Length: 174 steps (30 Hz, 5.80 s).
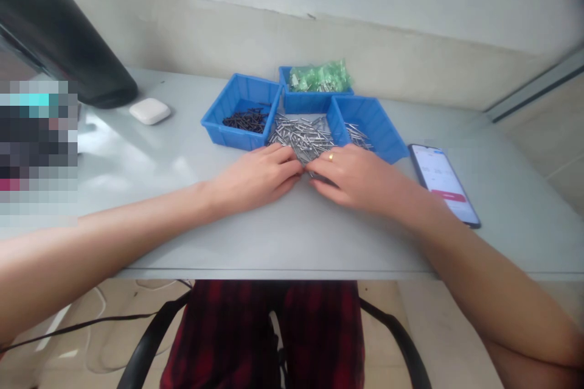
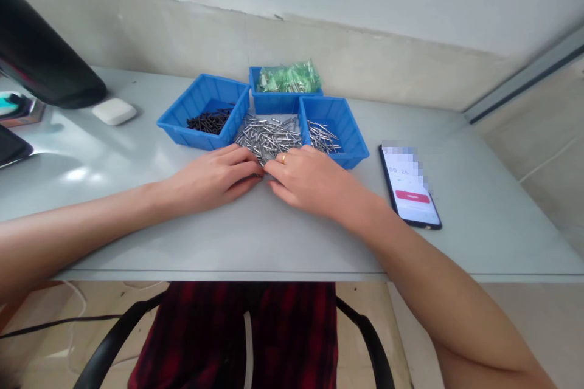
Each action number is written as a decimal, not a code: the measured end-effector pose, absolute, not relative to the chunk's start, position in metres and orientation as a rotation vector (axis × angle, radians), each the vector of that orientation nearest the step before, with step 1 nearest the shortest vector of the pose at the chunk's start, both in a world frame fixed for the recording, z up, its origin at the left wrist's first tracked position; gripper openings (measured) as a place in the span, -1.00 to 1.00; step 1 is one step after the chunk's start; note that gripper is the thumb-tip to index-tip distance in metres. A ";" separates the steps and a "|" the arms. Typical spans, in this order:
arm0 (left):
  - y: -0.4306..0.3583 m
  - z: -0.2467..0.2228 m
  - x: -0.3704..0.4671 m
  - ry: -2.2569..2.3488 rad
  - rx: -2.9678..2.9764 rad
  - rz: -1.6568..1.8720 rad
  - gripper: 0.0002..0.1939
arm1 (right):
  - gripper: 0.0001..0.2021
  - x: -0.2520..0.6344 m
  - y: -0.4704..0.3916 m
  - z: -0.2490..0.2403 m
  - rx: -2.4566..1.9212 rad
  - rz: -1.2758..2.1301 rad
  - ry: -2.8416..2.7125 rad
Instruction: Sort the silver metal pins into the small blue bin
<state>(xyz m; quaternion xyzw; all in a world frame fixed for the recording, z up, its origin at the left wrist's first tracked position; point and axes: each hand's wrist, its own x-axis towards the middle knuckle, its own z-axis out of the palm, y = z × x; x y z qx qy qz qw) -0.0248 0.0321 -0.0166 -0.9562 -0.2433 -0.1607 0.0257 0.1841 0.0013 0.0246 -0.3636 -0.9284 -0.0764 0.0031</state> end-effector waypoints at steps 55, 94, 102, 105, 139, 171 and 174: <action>0.032 -0.015 -0.025 -0.697 -2.993 -0.528 -0.74 | -0.80 0.183 -0.001 0.024 -1.132 -0.251 -2.927; 0.032 -0.015 -0.024 -0.669 -2.983 -0.556 -0.73 | -0.83 0.181 -0.004 0.026 -1.182 -0.153 -2.914; 0.026 -0.005 -0.022 -0.967 -3.094 -0.891 -0.79 | -0.78 0.185 -0.004 0.025 -1.196 -0.125 -2.712; 0.025 -0.005 -0.022 -1.044 -3.101 -1.024 -0.84 | -0.75 0.185 -0.003 0.024 -1.190 -0.119 -2.692; 0.025 0.002 -0.019 -1.233 -3.284 -1.607 -0.90 | -0.71 0.185 -0.002 0.023 -1.028 -0.253 -2.657; 0.024 -0.006 -0.020 -1.193 -3.331 -1.346 -0.72 | -0.77 0.187 -0.003 0.027 -1.176 -0.196 -2.465; 0.024 -0.005 -0.020 -1.209 -3.337 -1.360 -0.72 | -0.78 0.188 -0.003 0.026 -1.134 -0.230 -2.493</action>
